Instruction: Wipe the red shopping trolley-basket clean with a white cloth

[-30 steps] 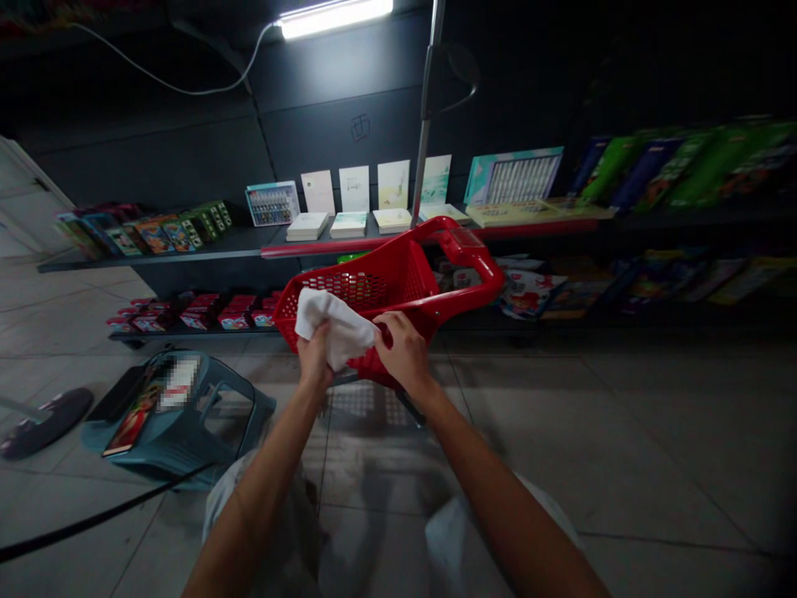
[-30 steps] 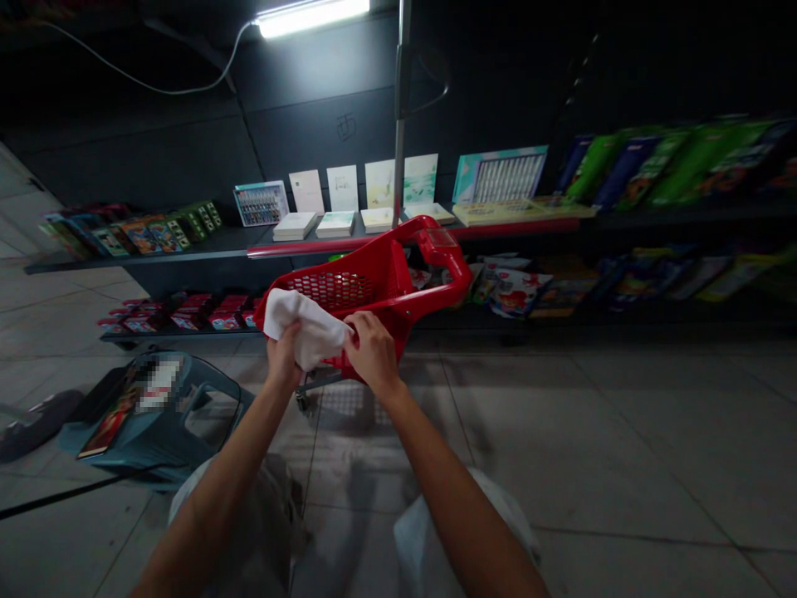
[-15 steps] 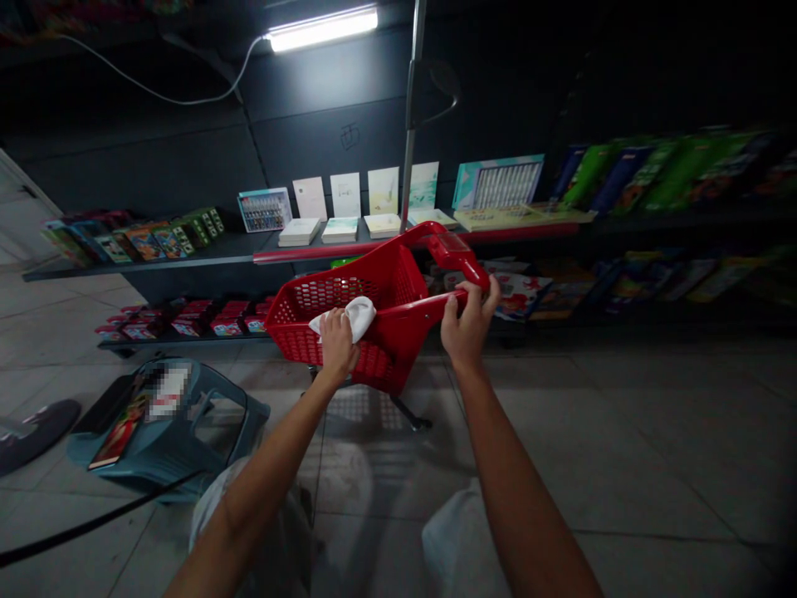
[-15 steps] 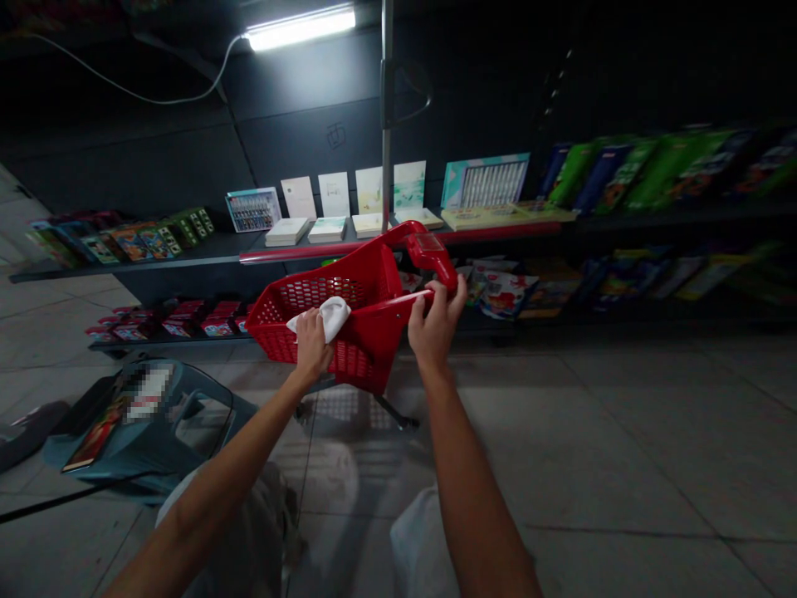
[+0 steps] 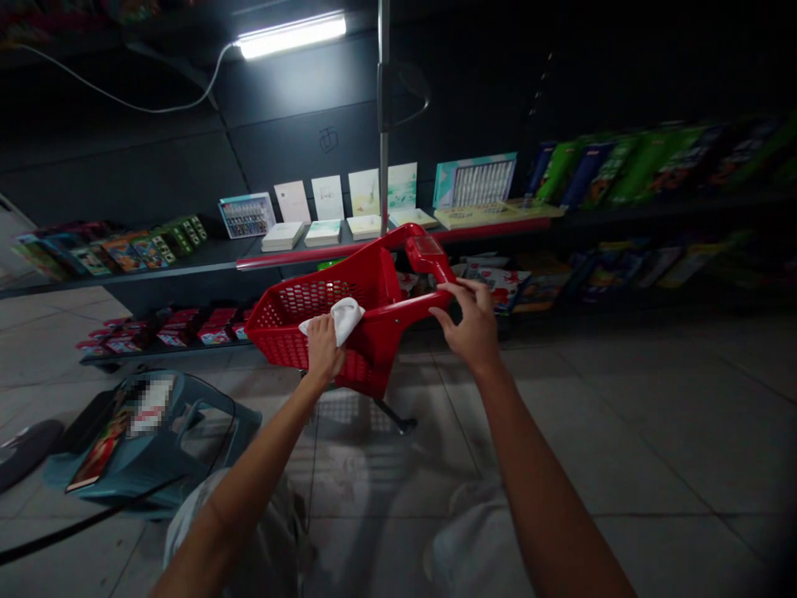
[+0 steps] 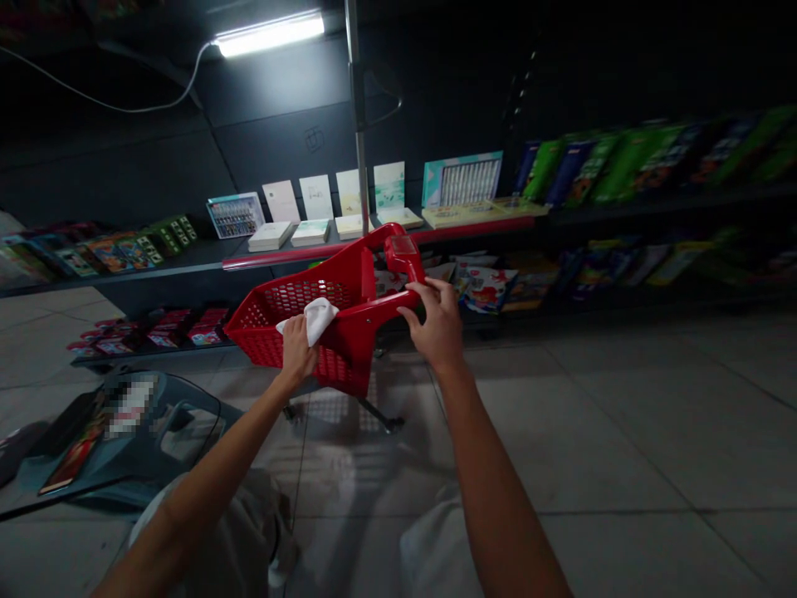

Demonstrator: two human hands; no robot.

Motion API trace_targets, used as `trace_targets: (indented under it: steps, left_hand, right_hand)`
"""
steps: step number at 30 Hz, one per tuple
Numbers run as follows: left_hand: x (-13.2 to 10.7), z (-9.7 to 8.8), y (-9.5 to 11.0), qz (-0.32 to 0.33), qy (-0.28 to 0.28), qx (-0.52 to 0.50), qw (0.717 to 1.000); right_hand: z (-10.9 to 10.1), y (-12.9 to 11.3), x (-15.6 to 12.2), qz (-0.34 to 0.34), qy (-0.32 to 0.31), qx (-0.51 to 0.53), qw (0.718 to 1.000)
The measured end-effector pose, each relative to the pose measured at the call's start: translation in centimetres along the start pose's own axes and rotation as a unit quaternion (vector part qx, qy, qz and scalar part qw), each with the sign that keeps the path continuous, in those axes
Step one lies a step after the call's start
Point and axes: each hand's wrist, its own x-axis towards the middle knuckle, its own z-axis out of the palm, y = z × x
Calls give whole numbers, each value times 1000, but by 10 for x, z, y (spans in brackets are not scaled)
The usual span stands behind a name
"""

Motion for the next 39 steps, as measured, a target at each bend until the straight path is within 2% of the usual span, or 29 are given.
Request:
trace_targets:
  steps: [8,13,18,22,26,29,31,34,36,39]
  left_hand:
    - [-5,-20,-29,16,-6,-2,1000]
    - [-10,-27,-36,0,7,-21,1000]
    - [-6,-36,-39,-16,17,-80,996]
    - [-7,-50,-32,-37,19,-173,984]
    - [-18,-63,-10,-47,60,-262,962]
    - [-27,-71,4,-61,72,-288,953]
    - [-32,-75,7,-63,79,-291,951]
    - [-37,-81,5,-52,86,-290,952]
    - [-38,-86,2,-48,82,-282,955]
    - [-35,-97,6,-49,51,-259,963]
  right_hand:
    - [-4,-15,-6,-72,-69,60,993]
    - [1,-26,-7,-85,-76,41,993]
    - [7,-51,-10,-116,-61,17,991]
    - [17,-77,-18,-129,-60,-1,990]
    - [33,-106,-29,-131,-38,5,991]
    - [40,-121,-34,-123,-26,27,992]
    - [39,-121,-32,-124,-40,58,990]
    - [33,-108,-23,-154,-100,91,979]
    - [29,-96,-18,-168,-125,75,975]
    - [28,-84,-14,-161,-126,36,978]
